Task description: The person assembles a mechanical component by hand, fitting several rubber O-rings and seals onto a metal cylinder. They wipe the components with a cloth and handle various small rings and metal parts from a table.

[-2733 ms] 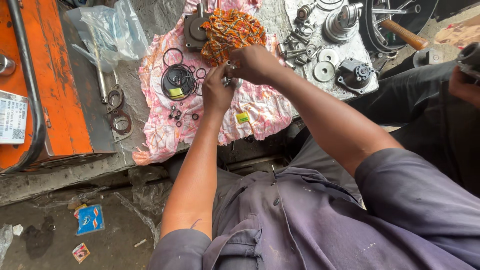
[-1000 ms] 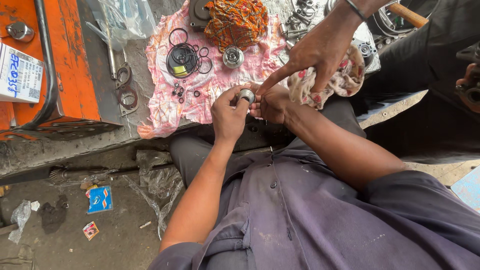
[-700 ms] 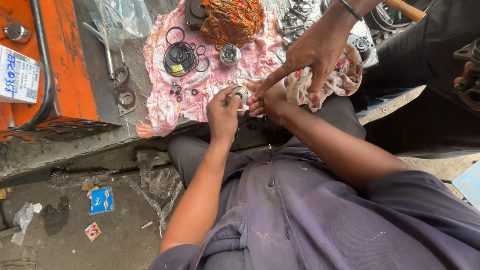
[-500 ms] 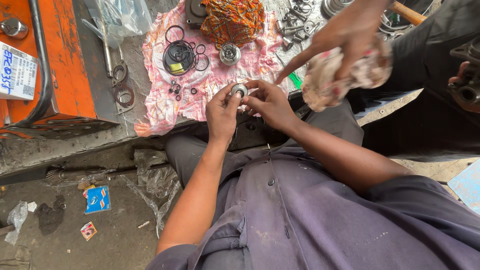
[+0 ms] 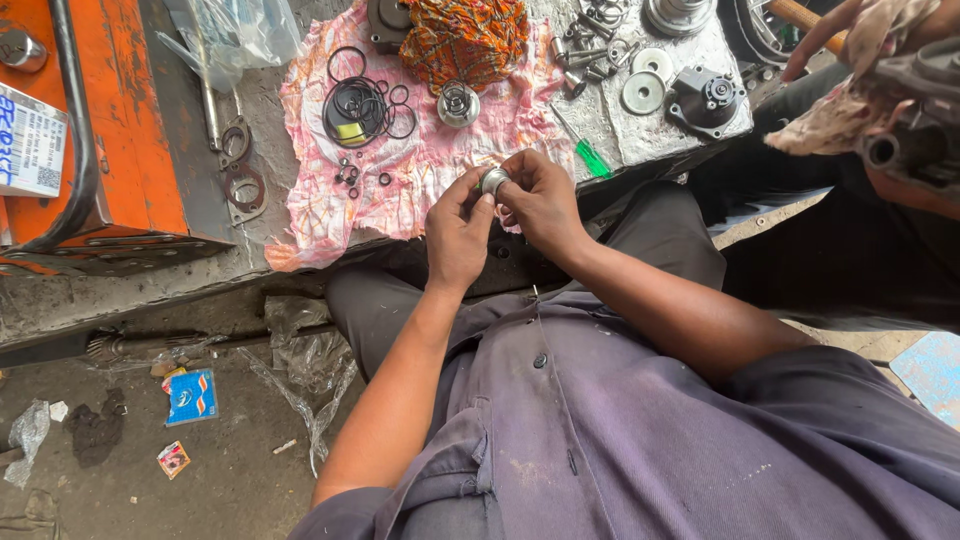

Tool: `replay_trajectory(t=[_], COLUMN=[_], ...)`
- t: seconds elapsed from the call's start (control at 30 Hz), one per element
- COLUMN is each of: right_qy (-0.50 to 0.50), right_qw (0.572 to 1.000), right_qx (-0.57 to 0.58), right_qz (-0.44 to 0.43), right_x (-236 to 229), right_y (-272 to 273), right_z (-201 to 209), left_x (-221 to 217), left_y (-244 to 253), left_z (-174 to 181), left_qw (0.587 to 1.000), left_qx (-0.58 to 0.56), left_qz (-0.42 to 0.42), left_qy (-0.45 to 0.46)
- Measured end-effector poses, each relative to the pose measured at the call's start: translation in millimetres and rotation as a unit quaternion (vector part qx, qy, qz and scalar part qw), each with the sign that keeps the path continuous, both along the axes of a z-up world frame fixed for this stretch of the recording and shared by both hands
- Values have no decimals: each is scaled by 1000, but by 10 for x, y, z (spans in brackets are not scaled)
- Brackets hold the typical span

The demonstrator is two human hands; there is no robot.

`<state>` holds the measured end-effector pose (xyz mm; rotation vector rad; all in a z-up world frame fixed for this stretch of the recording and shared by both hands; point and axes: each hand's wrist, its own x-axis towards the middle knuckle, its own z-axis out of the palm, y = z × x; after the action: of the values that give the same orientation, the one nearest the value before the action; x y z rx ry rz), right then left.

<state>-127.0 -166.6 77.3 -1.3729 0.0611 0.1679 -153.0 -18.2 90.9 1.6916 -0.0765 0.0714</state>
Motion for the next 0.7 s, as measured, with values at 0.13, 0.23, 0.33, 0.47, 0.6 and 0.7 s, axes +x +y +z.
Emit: replay_trajectory(t=[0.13,0.23,0.33,0.47,0.6,0.7], right_qy=[16,35,44,91,54,61], right_qw=[999,998,996,992,993,991], right_qx=[-46,-47,-31,46,29,25], right_qz=[1,34,65,79,98,117], right_x=[9,27,25,33,36,45], right_y=[-8,-21,-44,-86,-104,-168], right_z=[13,30,25,13,77,211], left_x=[2,29,56,58,82,158], left_y=[18,35,58,101,140,178], left_z=[-76,-139,-185,-193,-191,-215], left_qw=[1000,999,994,991,982,986], left_qx=[-18,-6,-97,-120,-167,-152], left_qz=[-14,8,5,-7,-21,-29], left_qy=[15,35,40,52,90,55])
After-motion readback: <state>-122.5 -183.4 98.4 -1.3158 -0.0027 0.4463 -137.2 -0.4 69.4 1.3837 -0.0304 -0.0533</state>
